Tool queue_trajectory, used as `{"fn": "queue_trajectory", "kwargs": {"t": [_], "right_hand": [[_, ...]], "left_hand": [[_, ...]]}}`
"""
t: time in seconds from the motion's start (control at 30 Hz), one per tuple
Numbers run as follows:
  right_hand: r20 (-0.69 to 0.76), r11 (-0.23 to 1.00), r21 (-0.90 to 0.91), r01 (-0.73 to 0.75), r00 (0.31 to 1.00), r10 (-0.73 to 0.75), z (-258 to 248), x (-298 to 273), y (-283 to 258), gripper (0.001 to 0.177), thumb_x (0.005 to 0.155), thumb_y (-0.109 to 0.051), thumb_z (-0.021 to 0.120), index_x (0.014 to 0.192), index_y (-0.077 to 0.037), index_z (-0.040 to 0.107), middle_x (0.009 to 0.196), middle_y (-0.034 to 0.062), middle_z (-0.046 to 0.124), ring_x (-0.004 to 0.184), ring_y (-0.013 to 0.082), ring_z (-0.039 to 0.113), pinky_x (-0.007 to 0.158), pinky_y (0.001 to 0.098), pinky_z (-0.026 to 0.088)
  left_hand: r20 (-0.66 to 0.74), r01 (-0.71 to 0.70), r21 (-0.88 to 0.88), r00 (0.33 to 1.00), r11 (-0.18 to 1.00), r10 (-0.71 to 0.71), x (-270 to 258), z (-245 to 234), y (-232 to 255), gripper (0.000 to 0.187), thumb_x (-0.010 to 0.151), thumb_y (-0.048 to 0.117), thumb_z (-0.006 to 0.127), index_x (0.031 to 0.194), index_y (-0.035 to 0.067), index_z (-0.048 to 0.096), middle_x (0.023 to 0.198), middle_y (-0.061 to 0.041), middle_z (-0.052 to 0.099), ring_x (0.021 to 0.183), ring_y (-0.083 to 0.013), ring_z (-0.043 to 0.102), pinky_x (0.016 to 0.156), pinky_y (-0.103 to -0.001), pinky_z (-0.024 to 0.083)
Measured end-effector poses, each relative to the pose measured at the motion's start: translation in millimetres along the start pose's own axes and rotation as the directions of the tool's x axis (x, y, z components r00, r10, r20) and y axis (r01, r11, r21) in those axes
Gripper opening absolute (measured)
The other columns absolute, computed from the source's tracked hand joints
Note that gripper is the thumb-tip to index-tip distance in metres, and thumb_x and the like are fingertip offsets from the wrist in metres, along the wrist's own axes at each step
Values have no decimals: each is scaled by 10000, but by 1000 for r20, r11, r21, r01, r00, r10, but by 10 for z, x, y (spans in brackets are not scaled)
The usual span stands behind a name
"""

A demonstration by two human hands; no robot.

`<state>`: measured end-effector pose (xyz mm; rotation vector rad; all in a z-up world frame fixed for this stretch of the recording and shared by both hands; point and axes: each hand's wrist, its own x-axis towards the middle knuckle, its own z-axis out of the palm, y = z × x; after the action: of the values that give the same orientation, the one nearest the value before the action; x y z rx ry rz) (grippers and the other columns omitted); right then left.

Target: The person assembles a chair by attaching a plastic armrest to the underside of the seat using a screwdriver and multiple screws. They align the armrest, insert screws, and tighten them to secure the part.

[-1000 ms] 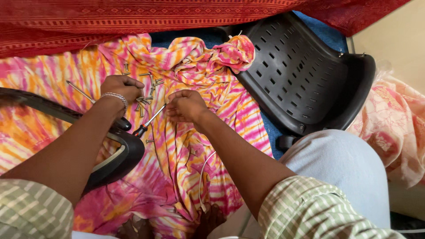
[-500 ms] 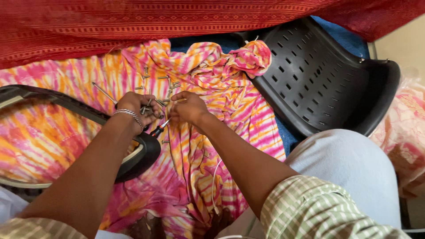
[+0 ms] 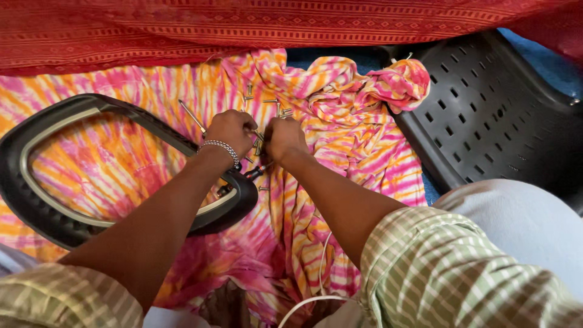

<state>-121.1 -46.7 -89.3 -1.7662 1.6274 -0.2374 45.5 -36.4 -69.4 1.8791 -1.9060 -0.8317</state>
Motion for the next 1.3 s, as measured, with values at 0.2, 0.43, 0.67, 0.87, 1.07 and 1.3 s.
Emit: {"fn": "queue_trajectory", "kwargs": {"t": [0.2,0.43,0.67,0.87,1.07,1.3], "right_hand": [[163,874,390,-291,956,245,-87,61,84,215,744,-61,819,897,21,691,799,136,755,673,233,756,629,338,619],[93,644,697,-314,931,354,-223,-89,128,151,841,30,682,991,24,673,835,148,747,593,190,763,528,327,639],[57,953,297,52,996,-72,-213,-120,-84,211,821,-28,638,998,-49,750,840,126,778,739,253,776,681,367,603],[224,979,55,197,953,-205,-170,-128,-174,190,706,-96,799,893,-65,784,848,101,788,795,231,764,764,345,604],[194,979,-23,201,962,-192,-311,-248,-346,285,700,-184,830,972,-138,762,972,130,698,899,307,704,806,418,567],[122,948,-188,258,963,-239,-295,-401,-505,139,879,-263,693,951,-152,736,1038,111,680,999,358,664,829,492,537]], "left_hand": [[153,-225,148,967,963,202,58,53,-15,258,672,-27,762,924,31,748,1028,-180,649,993,-378,655,871,-441,547],[-41,-145,131,988,981,151,67,21,-61,110,763,6,742,866,42,753,936,-189,662,885,-377,664,788,-462,553],[21,352,-777,843,522,-537,171,-141,-88,189,830,104,781,871,-29,653,846,-144,740,681,-194,774,552,-290,586],[224,331,-937,811,108,-540,132,-328,-133,114,898,18,657,873,-85,613,872,-181,732,740,-234,780,670,-351,644],[448,514,-856,676,-62,-585,130,-337,-207,169,998,129,449,926,0,530,808,-146,618,679,-264,642,615,-412,580],[507,567,-823,706,-34,-494,33,-358,-299,172,1001,95,465,1038,-33,574,822,-103,580,750,-252,644,705,-426,613]]}}
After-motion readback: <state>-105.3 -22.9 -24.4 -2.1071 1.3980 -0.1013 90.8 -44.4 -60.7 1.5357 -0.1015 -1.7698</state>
